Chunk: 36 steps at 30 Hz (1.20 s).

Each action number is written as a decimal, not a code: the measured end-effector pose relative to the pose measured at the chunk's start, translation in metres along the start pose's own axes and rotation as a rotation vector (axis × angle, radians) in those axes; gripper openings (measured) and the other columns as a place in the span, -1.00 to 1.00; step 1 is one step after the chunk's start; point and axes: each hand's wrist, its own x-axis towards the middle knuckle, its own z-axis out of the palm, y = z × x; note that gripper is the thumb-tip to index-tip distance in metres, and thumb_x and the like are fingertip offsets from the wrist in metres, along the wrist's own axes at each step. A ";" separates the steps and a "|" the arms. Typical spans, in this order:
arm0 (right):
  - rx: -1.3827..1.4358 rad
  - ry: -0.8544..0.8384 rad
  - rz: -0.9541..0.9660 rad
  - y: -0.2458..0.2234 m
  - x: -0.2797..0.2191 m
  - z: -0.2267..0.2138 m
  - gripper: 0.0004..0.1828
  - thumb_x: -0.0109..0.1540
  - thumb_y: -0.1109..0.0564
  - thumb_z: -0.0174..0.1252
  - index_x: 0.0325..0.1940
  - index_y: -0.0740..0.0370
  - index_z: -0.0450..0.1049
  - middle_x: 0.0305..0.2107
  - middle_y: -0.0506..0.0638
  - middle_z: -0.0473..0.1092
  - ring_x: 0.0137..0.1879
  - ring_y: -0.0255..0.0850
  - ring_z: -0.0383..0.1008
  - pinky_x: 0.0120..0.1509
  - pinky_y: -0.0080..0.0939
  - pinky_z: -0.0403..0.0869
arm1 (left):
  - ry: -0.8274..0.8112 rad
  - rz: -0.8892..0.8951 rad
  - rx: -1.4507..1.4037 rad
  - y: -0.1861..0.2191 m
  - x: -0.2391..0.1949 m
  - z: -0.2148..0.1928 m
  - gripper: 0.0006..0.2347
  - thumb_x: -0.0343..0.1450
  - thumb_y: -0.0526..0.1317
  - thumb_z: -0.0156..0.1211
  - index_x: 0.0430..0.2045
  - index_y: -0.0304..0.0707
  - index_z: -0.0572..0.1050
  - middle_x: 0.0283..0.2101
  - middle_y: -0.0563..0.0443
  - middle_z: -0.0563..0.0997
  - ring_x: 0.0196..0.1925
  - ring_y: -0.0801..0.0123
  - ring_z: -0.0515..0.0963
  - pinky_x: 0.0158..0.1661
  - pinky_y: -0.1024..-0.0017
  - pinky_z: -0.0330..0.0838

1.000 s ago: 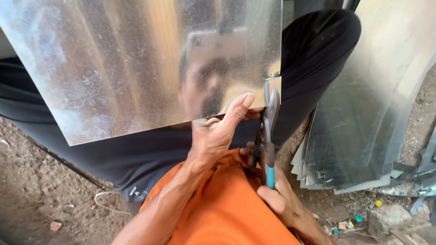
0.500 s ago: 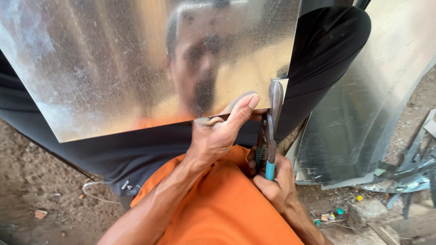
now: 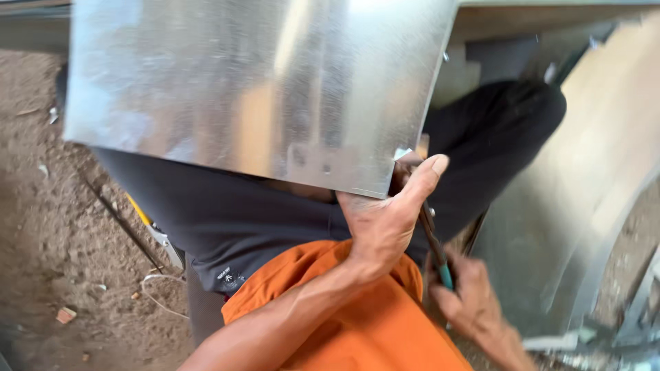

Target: The person cuts notches and strips from the edges of a metal sheet using metal shears while sitting on the floor.

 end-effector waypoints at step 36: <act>0.632 0.227 0.147 -0.034 -0.007 0.047 -0.70 -0.10 0.17 -0.07 -0.35 0.34 0.40 -0.59 0.03 0.39 -0.47 -0.18 0.36 -0.35 -0.13 0.39 | -0.495 -0.616 0.217 -0.060 0.005 -0.004 -0.68 0.53 -0.17 0.17 0.12 -0.34 0.58 0.00 0.15 0.69 -0.18 0.59 0.46 -0.12 0.64 0.32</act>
